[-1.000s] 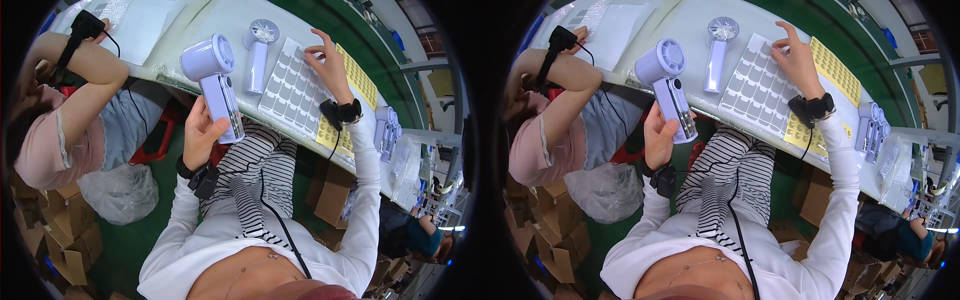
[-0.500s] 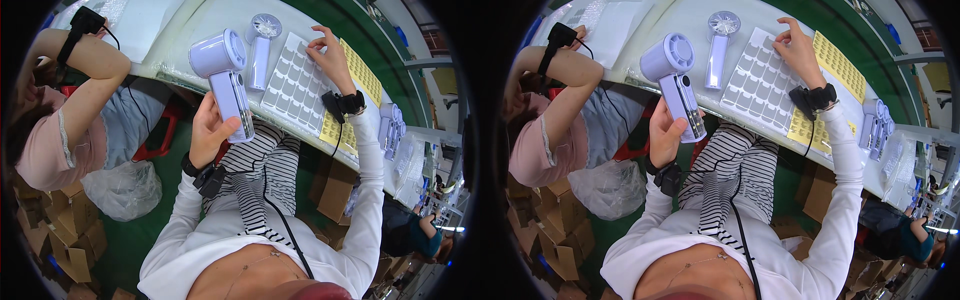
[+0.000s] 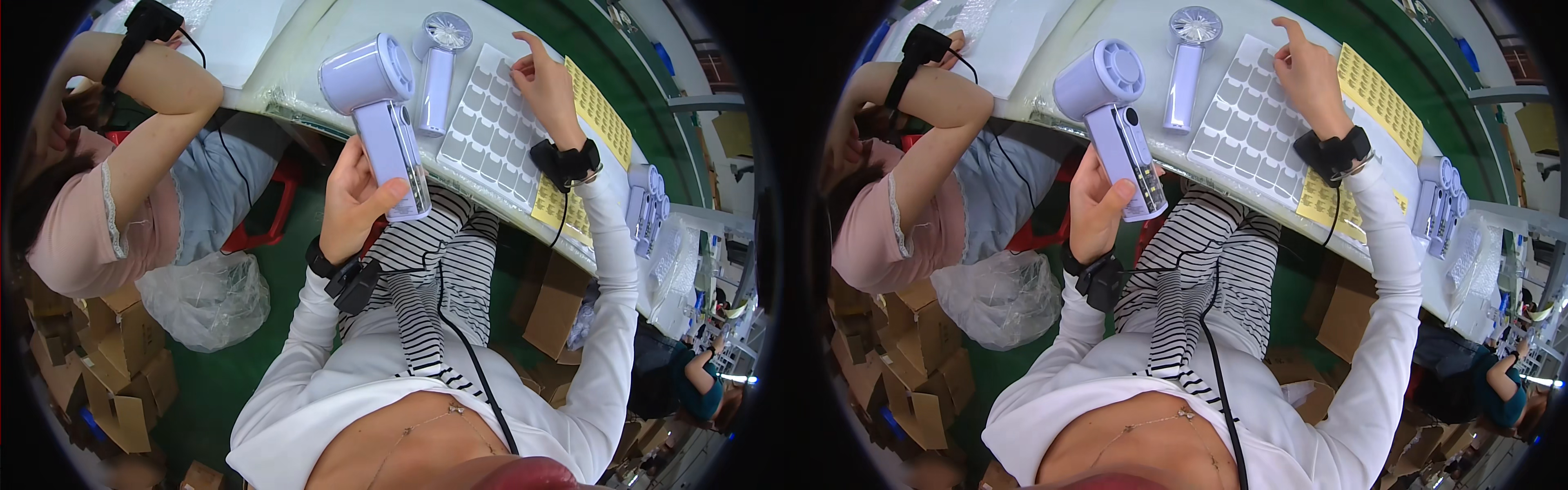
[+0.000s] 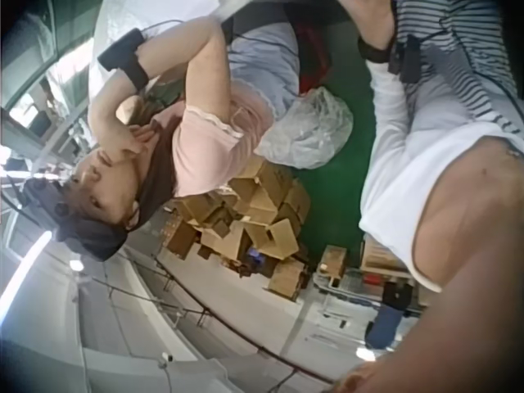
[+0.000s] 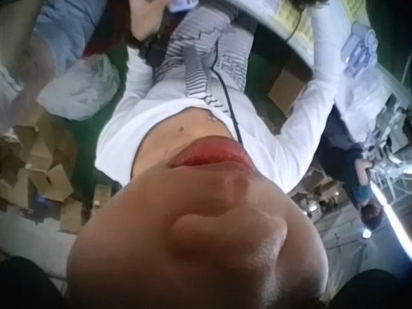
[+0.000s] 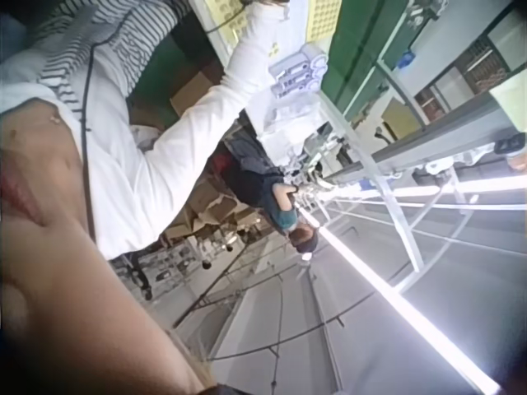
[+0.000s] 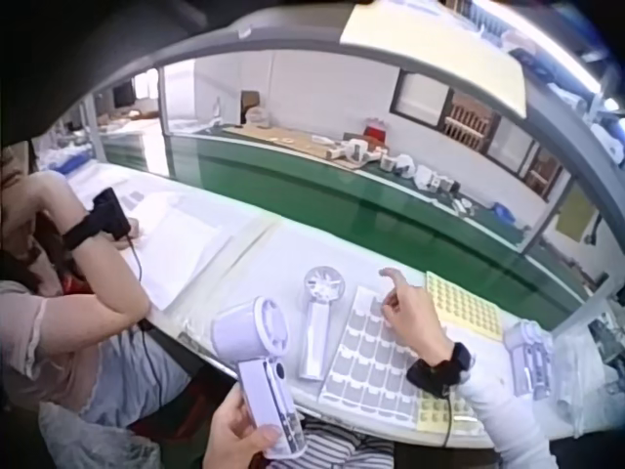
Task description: Peeling labels from a sheet and applying them to small electronic devices on a production line.
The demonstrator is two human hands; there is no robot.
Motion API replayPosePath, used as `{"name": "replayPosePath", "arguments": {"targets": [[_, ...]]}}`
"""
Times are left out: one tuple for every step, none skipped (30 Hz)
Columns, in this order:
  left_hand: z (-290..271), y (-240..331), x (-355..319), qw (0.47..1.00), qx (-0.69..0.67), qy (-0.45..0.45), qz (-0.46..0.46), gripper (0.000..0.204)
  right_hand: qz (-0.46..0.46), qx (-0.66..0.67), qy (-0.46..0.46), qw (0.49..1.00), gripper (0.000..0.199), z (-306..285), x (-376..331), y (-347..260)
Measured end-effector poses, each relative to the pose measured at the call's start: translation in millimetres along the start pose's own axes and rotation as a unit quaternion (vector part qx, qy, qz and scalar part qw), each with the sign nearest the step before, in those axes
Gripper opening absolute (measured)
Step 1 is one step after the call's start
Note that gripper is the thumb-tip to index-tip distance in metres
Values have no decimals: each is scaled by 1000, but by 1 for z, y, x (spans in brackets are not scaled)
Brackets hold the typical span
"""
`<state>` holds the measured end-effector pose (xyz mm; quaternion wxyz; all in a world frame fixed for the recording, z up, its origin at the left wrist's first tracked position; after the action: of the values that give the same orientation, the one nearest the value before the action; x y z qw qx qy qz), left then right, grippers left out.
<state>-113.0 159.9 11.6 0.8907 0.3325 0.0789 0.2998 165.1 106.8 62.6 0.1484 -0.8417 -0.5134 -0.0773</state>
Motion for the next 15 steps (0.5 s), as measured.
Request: {"name": "replayPosePath", "arguments": {"targets": [[1, 0, 0, 1000, 0, -2, 3, 54, 14, 16, -7, 1000, 51, 1, 1, 4], [3, 1, 1, 998, 51, 15, 23, 60, 29, 31, -14, 999, 50, 1, 1, 8], [4, 3, 0, 998, 51, 14, 25, 60, 27, 30, -13, 999, 50, -1, 0, 11], [3, 3, -2, 1000, 27, 15, 4, 60, 16, 68, -3, 998, 49, -5, -2, 11], [3, 2, -3, 1000, 3, 15, -18, 60, 5, 105, 7, 994, 48, -10, -5, 12], [4, 3, -4, 1000, 4, 13, -15, 60, 4, 104, 9, 994, 48, -17, -8, 14], [4, 5, -5, 1000, -5, 15, -10, 59, 8, 178, 33, 984, 49, -27, -11, 14], [3, 6, -6, 1000, -12, 17, -6, 57, 13, 251, 55, 966, 51, -37, -15, 10], [5, 8, -5, 1000, -10, 18, -2, 57, 36, 307, 51, 950, 53, -48, -23, 7], [9, 10, -3, 999, -44, 4, -16, 53, 57, 365, 43, 928, 56, -63, -32, -4], [14, 11, -2, 996, -78, -9, -29, 48, 56, 404, 42, 912, 58, -79, -45, -26], [19, 12, 1, 992, -124, -9, -14, 40, 41, 433, 40, 899, 59, -91, -58, -44], [25, 10, 7, 988, -150, -18, -32, 37, 29, 447, 37, 893, 60, -103, -71, -59], [34, 12, 10, 984, -171, -7, -50, 38, -6, 450, 43, 892, 61, -114, -84, -82], [44, 14, 14, 979, -193, -1, -69, 38, -38, 450, 53, 890, 61, -123, -93, -102]]}}
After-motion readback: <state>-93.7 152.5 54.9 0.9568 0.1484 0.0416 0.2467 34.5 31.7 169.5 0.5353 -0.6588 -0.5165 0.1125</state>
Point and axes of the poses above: each hand's wrist, its own x-axis towards the middle knuckle, its own z-axis out of the palm, y = z × x, the point moved 5 cm from there along x, towards the middle knuckle, and after that the axes turned 10 degrees about -x, right-handed, at the moved point
